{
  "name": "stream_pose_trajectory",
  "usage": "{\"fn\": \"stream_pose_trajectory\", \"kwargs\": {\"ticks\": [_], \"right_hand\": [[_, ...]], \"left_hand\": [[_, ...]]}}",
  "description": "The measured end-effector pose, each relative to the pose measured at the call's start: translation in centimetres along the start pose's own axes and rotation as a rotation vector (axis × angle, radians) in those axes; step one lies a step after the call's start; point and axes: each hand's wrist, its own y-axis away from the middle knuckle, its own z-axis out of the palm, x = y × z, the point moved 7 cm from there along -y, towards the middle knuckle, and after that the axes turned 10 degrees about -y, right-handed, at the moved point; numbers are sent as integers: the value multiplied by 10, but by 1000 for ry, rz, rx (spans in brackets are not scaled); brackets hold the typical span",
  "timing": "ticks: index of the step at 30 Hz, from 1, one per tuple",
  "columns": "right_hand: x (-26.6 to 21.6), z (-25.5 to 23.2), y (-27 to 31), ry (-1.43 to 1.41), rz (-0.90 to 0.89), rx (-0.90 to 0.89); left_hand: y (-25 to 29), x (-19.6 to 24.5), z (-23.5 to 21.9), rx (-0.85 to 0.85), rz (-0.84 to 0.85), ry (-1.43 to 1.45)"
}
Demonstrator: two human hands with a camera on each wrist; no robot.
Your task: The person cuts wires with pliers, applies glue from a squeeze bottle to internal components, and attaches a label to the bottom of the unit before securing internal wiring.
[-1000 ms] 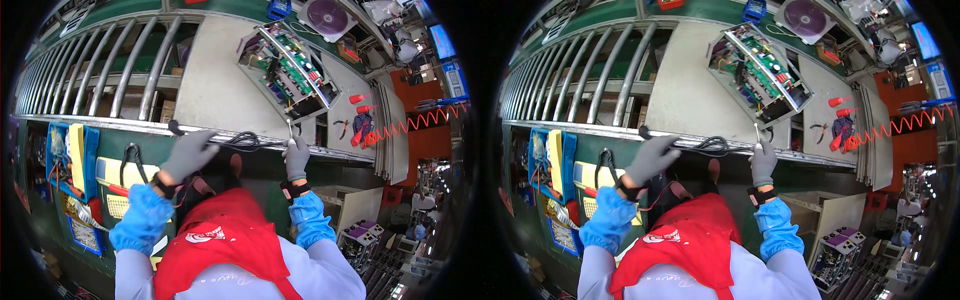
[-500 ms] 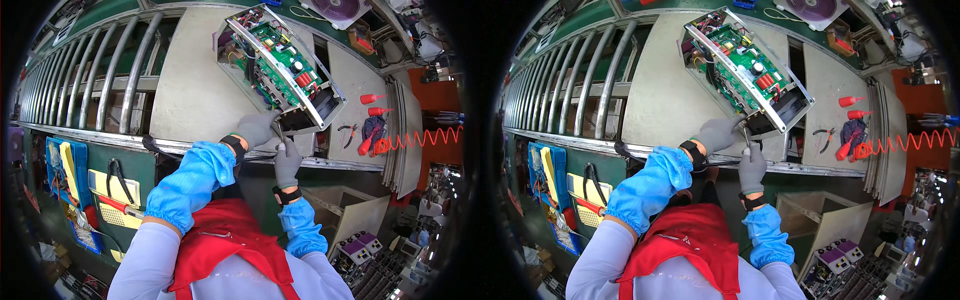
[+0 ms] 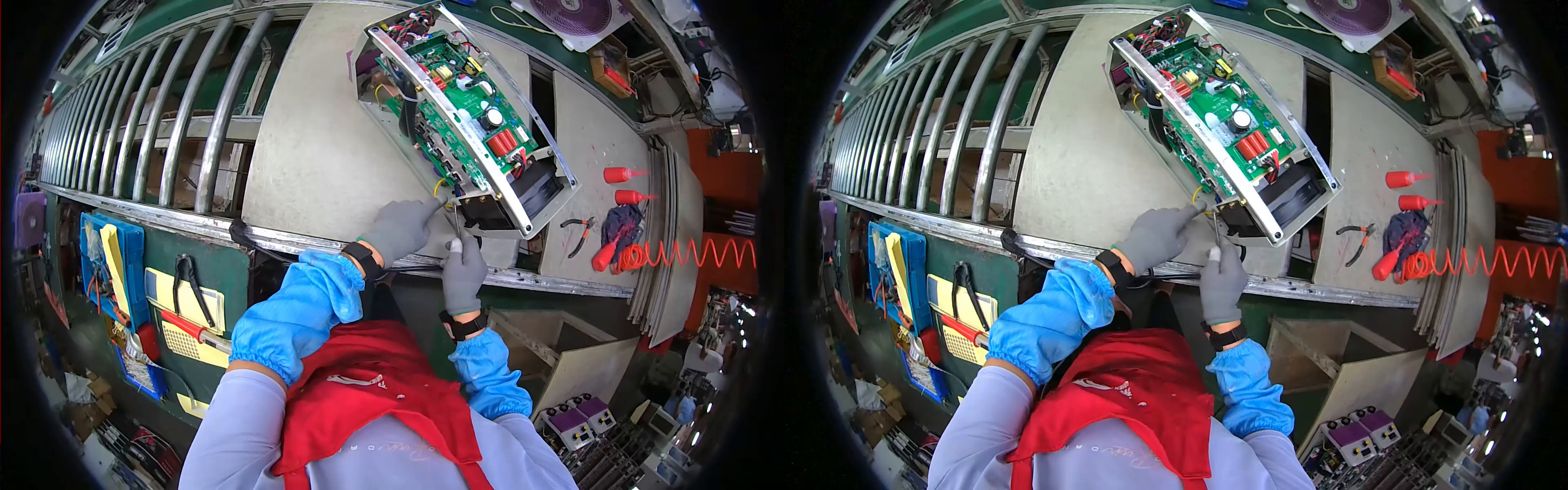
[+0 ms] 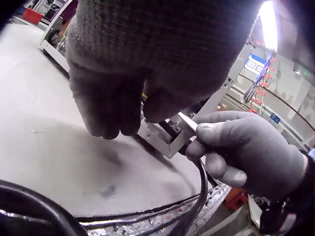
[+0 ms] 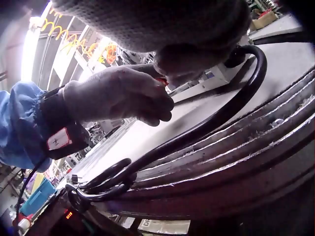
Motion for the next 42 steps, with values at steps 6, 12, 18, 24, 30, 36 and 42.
{"fn": "stream_pose_trajectory", "kwargs": {"ticks": [6,12,18,24,30,36,42], "right_hand": [[0,3,0,22,-51,40],[-8,5,2,-65,137,33],[-27,-13,13,-7,63,-9],[-29,8,41,-303,371,-344],[-107,92,87,-272,377,-902],[-195,187,177,-236,314,-1382],[-278,304,245,-231,239,-1459]], "left_hand": [[1,9,-4,32,47,21],[-1,18,-4,35,49,39],[5,20,-8,48,31,406],[84,-26,-39,257,-164,425],[294,-91,-67,609,-679,445],[499,-119,-40,861,-1244,243],[535,-192,-79,832,-1166,-267]]}}
